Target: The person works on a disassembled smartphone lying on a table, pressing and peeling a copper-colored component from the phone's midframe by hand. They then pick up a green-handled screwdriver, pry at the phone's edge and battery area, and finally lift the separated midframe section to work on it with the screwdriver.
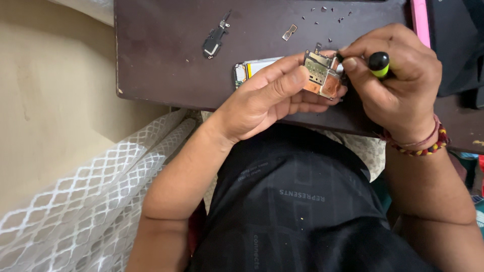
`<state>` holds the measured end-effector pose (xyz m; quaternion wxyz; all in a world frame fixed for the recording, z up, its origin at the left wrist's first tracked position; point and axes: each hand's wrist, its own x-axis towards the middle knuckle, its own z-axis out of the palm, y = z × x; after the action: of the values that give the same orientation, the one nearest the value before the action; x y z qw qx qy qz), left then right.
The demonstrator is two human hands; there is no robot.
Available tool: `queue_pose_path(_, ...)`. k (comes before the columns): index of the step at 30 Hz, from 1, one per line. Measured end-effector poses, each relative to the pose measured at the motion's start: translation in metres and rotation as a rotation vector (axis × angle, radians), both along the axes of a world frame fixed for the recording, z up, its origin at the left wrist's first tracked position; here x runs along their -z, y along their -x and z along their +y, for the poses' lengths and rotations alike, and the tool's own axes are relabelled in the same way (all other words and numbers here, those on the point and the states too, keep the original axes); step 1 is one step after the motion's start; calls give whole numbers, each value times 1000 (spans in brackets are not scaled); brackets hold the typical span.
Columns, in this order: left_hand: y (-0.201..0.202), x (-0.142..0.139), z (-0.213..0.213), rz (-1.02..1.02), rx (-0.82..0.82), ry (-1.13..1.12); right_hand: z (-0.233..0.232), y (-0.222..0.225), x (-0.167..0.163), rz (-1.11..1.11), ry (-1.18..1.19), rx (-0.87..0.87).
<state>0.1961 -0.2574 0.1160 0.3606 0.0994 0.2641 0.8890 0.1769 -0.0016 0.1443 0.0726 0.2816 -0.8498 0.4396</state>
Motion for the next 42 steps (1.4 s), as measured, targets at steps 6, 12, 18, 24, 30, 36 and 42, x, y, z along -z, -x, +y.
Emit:
queue_pose_path(6,-1,0,-1,-14,-10,-14,-2,-3,0,-87,41,60)
queue_pose_path(12,-2,-1,3,-29,-21,-3,-1,-4,2,-70,68,35)
queue_pose_path(18,-1,-2,1,-11,-18,23,-6,-4,-3,-236,154,105)
queue_pose_path(24,-1,-3,1,4,-14,23,-10,-2,-10,-288,206,117)
queue_pose_path(30,-1,-1,2,3,-17,18,-9,-4,-8,-296,186,134)
queue_pose_path(36,-1,2,3,28,-20,56,-10,-3,-3,-269,188,124)
queue_pose_path(42,-1,4,4,40,-19,67,-18,-4,-4,-340,266,173)
